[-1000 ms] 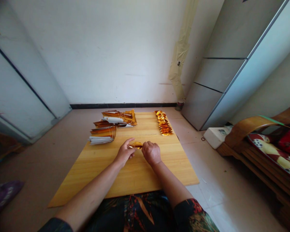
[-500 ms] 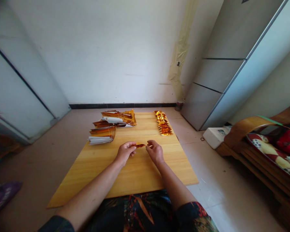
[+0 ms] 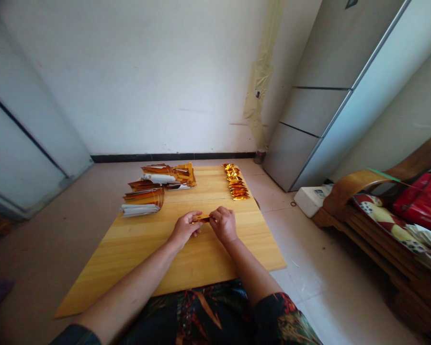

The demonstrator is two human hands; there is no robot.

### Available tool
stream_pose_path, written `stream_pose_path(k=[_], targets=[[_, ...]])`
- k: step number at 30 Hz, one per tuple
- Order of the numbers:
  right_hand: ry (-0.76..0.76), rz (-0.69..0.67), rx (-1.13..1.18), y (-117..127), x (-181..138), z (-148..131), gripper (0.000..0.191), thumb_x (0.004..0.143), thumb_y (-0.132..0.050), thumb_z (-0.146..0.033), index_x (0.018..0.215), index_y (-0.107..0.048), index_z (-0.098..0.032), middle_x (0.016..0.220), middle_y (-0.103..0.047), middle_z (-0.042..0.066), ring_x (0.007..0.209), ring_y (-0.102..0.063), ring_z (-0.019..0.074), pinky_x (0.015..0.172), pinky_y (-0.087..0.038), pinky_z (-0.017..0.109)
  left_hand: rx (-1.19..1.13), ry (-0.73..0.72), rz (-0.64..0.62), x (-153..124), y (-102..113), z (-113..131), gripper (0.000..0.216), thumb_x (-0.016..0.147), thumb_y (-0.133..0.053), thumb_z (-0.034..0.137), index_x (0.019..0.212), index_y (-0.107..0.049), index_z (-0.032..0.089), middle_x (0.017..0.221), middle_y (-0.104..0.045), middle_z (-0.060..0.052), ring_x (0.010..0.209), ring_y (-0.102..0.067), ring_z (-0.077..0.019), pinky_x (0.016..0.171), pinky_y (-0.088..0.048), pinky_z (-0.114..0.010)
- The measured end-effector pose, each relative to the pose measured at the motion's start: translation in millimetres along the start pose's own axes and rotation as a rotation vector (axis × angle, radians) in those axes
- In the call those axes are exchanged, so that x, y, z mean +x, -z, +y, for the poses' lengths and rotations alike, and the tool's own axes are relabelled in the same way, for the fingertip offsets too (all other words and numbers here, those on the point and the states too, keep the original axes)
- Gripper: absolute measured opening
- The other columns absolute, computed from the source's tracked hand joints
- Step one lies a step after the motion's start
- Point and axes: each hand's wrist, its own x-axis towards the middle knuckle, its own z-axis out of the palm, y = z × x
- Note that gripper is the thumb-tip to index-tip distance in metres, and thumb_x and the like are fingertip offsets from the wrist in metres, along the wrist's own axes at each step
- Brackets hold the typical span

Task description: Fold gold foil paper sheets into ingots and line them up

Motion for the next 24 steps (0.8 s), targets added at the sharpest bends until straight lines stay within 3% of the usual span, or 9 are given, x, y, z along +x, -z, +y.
stream_pose_path(k=[3,5,9,13,24], targets=[[-0.028,0.018,-0.066,11,1,17,0.015,0.084,-0.056,-0.02,0.078,-0.07,-0.021,0.074,-0.062,0.002,0.072,-0.055,0.012,0.069,-0.03,0.024,0.025,-0.009,-0.043,-2,3,-1,0.071,0.065,-0.068,0.018,0.131,-0.041,0.014,0.061,-0.058,0.006,0.044,-0.055,-0.008,0.038,-0.036,-0.016],[-0.066,0.033,-0.148,21,2,36,0.018,0.086,-0.054,-0.022,0.079,-0.07,-0.021,0.073,-0.062,0.002,0.071,-0.053,0.0119,0.068,-0.028,0.024,0.033,-0.014,-0.048,-2,7,-4,0.077,0.064,-0.068,0.019,0.135,-0.036,0.015,0.06,-0.057,0.007,0.045,-0.055,-0.0079,0.038,-0.037,-0.016],[-0.152,0.041,-0.32,40,3,83,0.022,0.088,-0.052,-0.023,0.075,-0.07,-0.02,0.07,-0.061,0.001,0.067,-0.05,0.0116,0.064,-0.023,0.026,0.037,-0.01,-0.046,1,14,-9,0.067,0.063,-0.068,0.02,0.126,-0.045,0.012,0.062,-0.058,0.006,0.046,-0.055,-0.0074,0.041,-0.038,-0.016],[-0.221,0.043,-0.412,43,4,116,0.021,0.087,-0.052,-0.023,0.075,-0.07,-0.02,0.072,-0.063,0.002,0.068,-0.049,0.0118,0.065,-0.02,0.026,0.057,-0.004,-0.042,2,15,-12,0.054,0.062,-0.067,0.02,0.114,-0.053,0.011,0.062,-0.058,0.005,0.047,-0.054,-0.0078,0.042,-0.038,-0.017],[-0.288,0.027,-0.474,22,16,138,0.02,0.087,-0.052,-0.025,0.081,-0.07,-0.021,0.078,-0.065,0.003,0.071,-0.05,0.0131,0.068,-0.019,0.028,0.079,-0.015,-0.033,1,17,-15,0.042,0.06,-0.064,0.021,0.1,-0.057,0.012,0.062,-0.057,0.005,0.048,-0.054,-0.0088,0.043,-0.039,-0.019]])
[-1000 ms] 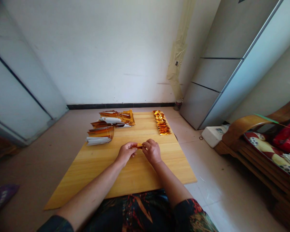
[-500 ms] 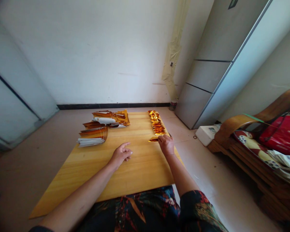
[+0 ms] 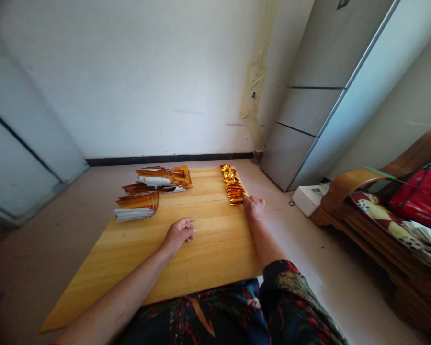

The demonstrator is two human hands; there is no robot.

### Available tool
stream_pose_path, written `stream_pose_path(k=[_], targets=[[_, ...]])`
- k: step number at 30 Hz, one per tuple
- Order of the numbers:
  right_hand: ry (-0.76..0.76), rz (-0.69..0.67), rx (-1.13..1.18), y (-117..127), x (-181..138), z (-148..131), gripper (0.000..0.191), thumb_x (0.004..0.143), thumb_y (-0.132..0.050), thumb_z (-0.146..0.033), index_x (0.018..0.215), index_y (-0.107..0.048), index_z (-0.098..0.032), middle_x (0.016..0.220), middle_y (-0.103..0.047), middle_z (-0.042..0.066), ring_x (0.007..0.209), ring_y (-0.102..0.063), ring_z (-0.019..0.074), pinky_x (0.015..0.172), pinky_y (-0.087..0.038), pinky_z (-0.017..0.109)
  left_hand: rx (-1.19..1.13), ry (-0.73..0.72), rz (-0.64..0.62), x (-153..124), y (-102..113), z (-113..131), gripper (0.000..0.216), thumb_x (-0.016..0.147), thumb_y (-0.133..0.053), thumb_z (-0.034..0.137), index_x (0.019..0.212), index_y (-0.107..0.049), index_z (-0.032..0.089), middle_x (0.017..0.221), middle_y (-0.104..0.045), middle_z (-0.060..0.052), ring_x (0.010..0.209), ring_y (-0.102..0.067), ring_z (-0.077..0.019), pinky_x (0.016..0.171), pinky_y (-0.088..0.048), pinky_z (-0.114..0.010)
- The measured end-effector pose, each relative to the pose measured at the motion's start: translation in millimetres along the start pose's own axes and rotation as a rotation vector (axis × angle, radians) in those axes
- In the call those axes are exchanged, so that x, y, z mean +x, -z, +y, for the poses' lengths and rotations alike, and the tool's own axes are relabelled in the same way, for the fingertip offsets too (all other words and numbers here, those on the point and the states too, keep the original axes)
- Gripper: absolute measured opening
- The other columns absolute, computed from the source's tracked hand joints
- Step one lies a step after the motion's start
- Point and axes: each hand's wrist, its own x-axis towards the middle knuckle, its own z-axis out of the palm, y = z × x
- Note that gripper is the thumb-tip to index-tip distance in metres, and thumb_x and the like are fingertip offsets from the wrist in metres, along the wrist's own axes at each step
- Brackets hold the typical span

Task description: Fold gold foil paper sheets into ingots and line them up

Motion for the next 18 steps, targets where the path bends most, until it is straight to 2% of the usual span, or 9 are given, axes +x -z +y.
stream_pose_path(k=[7,18], targets=[[-0.055,-0.104,-0.067,-1,4,-2,0.024,0.09,-0.045,-0.027,0.088,-0.069,-0.022,0.086,-0.066,0.005,0.079,-0.053,0.0146,0.071,-0.02,0.029,-0.013,-0.004,0.002,-3,0,2,0.039,0.059,-0.064,0.023,0.096,-0.058,0.013,0.063,-0.057,0.004,0.05,-0.054,-0.0086,0.044,-0.04,-0.018],[-0.181,-0.3,-0.146,6,16,-21,0.028,0.092,-0.038,-0.027,0.101,-0.064,-0.02,0.1,-0.066,0.01,0.093,-0.058,0.0189,0.074,-0.026,0.031,-0.005,-0.009,0.003,-1,0,-4,0.033,0.059,-0.063,0.02,0.091,-0.059,0.012,0.062,-0.058,0.003,0.048,-0.054,-0.0088,0.043,-0.039,-0.019]])
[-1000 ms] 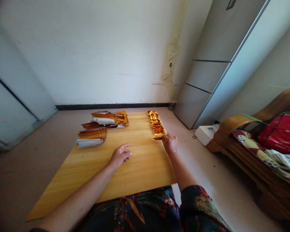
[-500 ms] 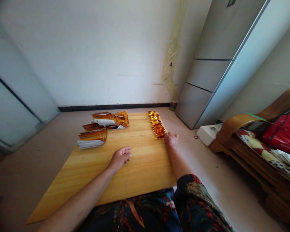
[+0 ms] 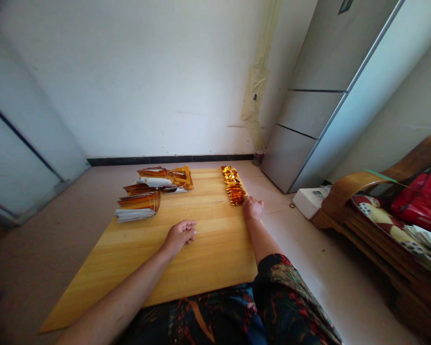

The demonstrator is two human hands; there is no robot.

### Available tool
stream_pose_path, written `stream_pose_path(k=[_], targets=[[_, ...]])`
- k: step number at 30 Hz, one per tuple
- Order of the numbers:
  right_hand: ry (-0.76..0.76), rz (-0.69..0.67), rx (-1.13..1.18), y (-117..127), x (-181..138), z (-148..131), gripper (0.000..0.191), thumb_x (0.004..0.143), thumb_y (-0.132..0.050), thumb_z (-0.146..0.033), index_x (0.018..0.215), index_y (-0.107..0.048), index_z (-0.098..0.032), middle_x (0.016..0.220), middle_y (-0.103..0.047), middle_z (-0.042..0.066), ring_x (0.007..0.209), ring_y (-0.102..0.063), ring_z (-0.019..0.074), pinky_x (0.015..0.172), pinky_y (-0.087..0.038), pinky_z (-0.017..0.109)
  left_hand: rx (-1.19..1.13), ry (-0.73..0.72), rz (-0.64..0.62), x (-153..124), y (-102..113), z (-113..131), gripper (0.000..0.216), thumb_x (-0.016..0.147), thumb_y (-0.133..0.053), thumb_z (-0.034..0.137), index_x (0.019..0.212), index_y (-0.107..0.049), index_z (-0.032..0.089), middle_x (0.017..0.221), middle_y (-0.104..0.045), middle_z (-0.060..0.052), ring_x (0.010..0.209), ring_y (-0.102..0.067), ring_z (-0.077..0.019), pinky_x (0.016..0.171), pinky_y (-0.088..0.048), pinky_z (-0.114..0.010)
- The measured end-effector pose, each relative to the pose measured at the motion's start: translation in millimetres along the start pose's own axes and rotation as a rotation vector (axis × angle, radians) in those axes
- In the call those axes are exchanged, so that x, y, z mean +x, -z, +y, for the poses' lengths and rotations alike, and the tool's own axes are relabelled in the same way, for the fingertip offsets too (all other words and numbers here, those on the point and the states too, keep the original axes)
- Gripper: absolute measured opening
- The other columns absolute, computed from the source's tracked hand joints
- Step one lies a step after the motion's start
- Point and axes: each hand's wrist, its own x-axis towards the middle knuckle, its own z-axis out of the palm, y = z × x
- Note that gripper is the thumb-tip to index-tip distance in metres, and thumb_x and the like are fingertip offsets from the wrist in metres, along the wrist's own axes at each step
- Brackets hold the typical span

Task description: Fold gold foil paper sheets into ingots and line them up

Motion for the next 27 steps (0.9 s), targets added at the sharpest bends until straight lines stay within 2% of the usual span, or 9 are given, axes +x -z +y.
stream_pose_path(k=[7,11,17,27], targets=[[-0.053,-0.031,0.056,4,-6,-5,0.032,0.089,-0.039,-0.02,0.115,-0.056,-0.021,0.105,-0.065,0.011,0.096,-0.059,0.0201,0.077,-0.029,0.032,-0.034,-0.002,0.0,-1,-1,1,0.034,0.058,-0.065,0.022,0.09,-0.06,0.012,0.061,-0.057,0.004,0.048,-0.053,-0.0086,0.043,-0.039,-0.019],[-0.081,-0.044,0.062,7,-19,-2,0.031,0.089,-0.04,-0.023,0.116,-0.056,-0.021,0.107,-0.064,0.01,0.094,-0.059,0.0194,0.074,-0.032,0.03,-0.046,-0.002,-0.003,-1,-1,2,0.034,0.057,-0.065,0.023,0.089,-0.06,0.013,0.061,-0.057,0.004,0.048,-0.053,-0.0084,0.043,-0.04,-0.019],[0.094,-0.027,0.05,13,-47,-6,0.03,0.093,-0.036,-0.035,0.098,-0.064,-0.027,0.102,-0.062,0.007,0.099,-0.053,0.0209,0.076,-0.033,0.031,-0.032,-0.003,0.011,0,-1,0,0.034,0.057,-0.064,0.025,0.088,-0.06,0.013,0.063,-0.057,0.004,0.048,-0.054,-0.009,0.042,-0.041,-0.019],[0.095,-0.054,0.027,14,-46,-18,0.033,0.092,-0.036,-0.043,0.112,-0.06,-0.032,0.105,-0.059,0.008,0.101,-0.05,0.0242,0.081,-0.034,0.037,-0.021,-0.005,0.018,-1,0,1,0.033,0.057,-0.064,0.026,0.086,-0.062,0.013,0.064,-0.058,0.003,0.049,-0.056,-0.0096,0.042,-0.041,-0.019]])
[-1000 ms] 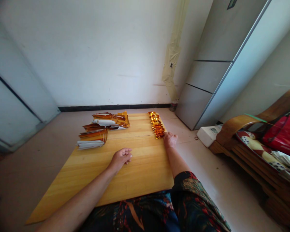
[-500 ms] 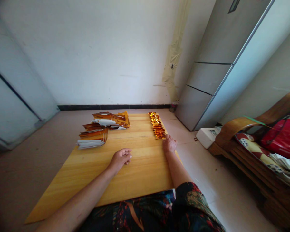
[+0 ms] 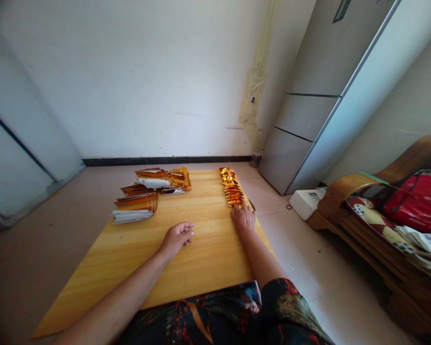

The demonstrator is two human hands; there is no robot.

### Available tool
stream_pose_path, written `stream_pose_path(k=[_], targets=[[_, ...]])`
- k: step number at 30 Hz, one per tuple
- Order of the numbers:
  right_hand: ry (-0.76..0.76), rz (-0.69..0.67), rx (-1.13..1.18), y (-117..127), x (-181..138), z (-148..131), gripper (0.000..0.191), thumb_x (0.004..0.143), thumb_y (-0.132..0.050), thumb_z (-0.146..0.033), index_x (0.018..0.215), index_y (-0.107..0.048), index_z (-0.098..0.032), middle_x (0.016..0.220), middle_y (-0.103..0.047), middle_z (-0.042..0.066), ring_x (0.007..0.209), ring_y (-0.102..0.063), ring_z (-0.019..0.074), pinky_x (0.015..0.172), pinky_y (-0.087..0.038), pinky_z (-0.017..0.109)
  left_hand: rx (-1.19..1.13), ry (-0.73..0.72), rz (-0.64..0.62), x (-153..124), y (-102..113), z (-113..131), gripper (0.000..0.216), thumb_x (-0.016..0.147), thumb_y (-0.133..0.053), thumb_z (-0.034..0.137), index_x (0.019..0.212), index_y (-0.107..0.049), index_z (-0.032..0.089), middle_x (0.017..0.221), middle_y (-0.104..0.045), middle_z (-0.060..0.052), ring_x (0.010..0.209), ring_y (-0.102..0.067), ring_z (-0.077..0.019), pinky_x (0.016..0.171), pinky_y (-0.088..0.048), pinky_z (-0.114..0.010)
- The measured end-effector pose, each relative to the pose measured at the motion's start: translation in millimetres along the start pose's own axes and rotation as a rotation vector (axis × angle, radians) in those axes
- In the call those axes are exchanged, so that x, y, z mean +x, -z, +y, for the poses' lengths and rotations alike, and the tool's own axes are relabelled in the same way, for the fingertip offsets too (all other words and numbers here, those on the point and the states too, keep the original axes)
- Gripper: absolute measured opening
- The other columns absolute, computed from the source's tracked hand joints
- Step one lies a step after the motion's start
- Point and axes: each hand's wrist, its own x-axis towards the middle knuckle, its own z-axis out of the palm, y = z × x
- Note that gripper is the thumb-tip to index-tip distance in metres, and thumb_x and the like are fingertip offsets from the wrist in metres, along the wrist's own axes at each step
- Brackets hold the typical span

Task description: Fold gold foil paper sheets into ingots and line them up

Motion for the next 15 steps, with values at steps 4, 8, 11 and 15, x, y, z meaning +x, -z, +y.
stream_pose_path(k=[4,8,11,15], targets=[[-0.016,0.001,0.008,-0.1,3.6,-0.7,0.034,0.092,-0.036,-0.044,0.113,-0.06,-0.032,0.106,-0.058,0.008,0.101,-0.05,0.0237,0.082,-0.034,0.038,-0.01,0.005,-0.007,-1.3,0.1,1.8,0.031,0.057,-0.065,0.026,0.085,-0.061,0.013,0.062,-0.057,0.003,0.049,-0.055,-0.0093,0.043,-0.041,-0.019],[-0.033,-0.023,0.0,2.8,4.9,0.5,0.035,0.093,-0.035,-0.044,0.113,-0.061,-0.032,0.107,-0.058,0.008,0.102,-0.05,0.0238,0.083,-0.033,0.039,-0.009,0.005,-0.008,-2.0,0.3,2.3,0.03,0.058,-0.065,0.025,0.085,-0.062,0.014,0.062,-0.057,0.003,0.049,-0.055,-0.0095,0.043,-0.041,-0.019],[-0.033,-0.027,-0.006,4.9,4.9,1.6,0.036,0.093,-0.034,-0.045,0.114,-0.061,-0.033,0.109,-0.059,0.009,0.103,-0.051,0.0239,0.084,-0.033,0.04,0.001,0.004,-0.002,-1.7,0.3,1.6,0.029,0.058,-0.066,0.024,0.085,-0.062,0.014,0.063,-0.058,0.003,0.049,-0.055,-0.0095,0.043,-0.041,-0.019],[-0.012,-0.015,-0.002,4.6,3.5,1.0,0.035,0.092,-0.036,-0.045,0.112,-0.061,-0.031,0.11,-0.059,0.009,0.103,-0.05,0.0243,0.085,-0.032,0.041,0.007,0.001,-0.001,-1.2,0.7,0.4,0.029,0.058,-0.066,0.024,0.084,-0.062,0.014,0.063,-0.058,0.003,0.049,-0.055,-0.0095,0.043,-0.041,-0.019]])
